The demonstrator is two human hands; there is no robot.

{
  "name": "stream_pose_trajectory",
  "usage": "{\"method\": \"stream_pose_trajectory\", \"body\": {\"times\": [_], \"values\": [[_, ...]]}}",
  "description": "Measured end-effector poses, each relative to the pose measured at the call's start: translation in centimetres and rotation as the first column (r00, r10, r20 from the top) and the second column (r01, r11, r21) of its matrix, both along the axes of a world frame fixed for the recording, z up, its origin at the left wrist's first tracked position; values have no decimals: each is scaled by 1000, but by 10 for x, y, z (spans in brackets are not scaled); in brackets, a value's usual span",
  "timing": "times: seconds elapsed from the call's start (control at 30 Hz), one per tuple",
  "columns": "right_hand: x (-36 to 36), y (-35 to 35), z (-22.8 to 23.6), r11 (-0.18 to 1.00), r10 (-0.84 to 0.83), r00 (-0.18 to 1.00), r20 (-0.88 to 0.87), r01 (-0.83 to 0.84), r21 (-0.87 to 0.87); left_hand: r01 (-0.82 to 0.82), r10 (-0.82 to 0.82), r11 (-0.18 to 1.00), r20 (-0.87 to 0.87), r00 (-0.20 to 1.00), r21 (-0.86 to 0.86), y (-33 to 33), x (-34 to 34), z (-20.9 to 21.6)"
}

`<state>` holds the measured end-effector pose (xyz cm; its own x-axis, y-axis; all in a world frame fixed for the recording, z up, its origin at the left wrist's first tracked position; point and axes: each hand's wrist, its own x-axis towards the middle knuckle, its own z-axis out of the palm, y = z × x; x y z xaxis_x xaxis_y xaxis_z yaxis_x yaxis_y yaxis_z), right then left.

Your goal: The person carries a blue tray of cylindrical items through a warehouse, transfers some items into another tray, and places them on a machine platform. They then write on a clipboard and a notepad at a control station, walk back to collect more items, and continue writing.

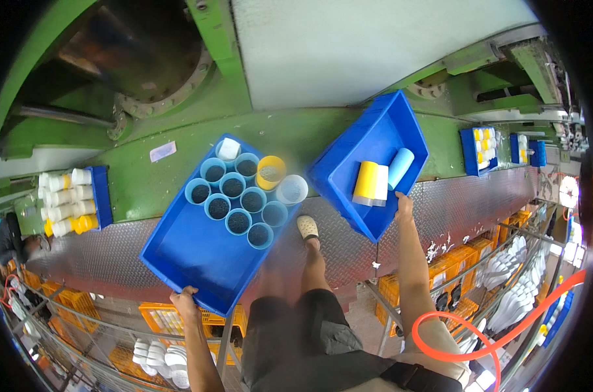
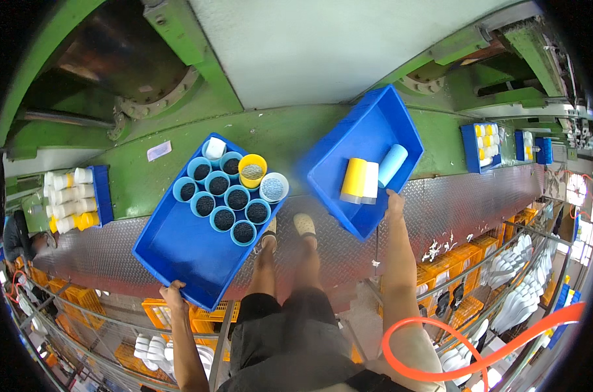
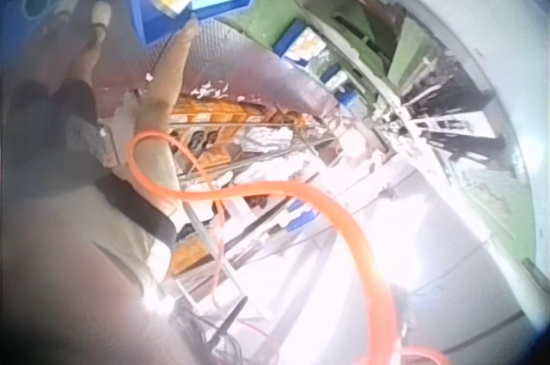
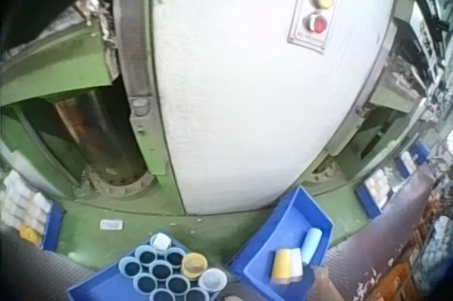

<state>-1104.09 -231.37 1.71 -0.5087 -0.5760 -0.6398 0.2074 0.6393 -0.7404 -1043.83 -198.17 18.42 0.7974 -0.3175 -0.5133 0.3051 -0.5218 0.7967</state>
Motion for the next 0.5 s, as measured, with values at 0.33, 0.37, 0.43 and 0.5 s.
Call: {"method": "stream_pose_trajectory", "body": {"times": [0.33,0.37,0.43,0.5], "values": [[-27,26,-17,996,46,998,44,-43,-75,195,-193,979,-47,980,54,-95,-5,-54],[-31,28,-17,999,37,997,61,-35,-41,185,-183,981,-54,982,56,-98,-3,-57],[-50,28,-12,999,52,997,61,-51,-8,211,-207,976,-69,976,60,-102,3,-62],[-78,24,-5,999,54,998,12,-54,3,271,-267,961,-75,961,55,-102,10,-67]]}}
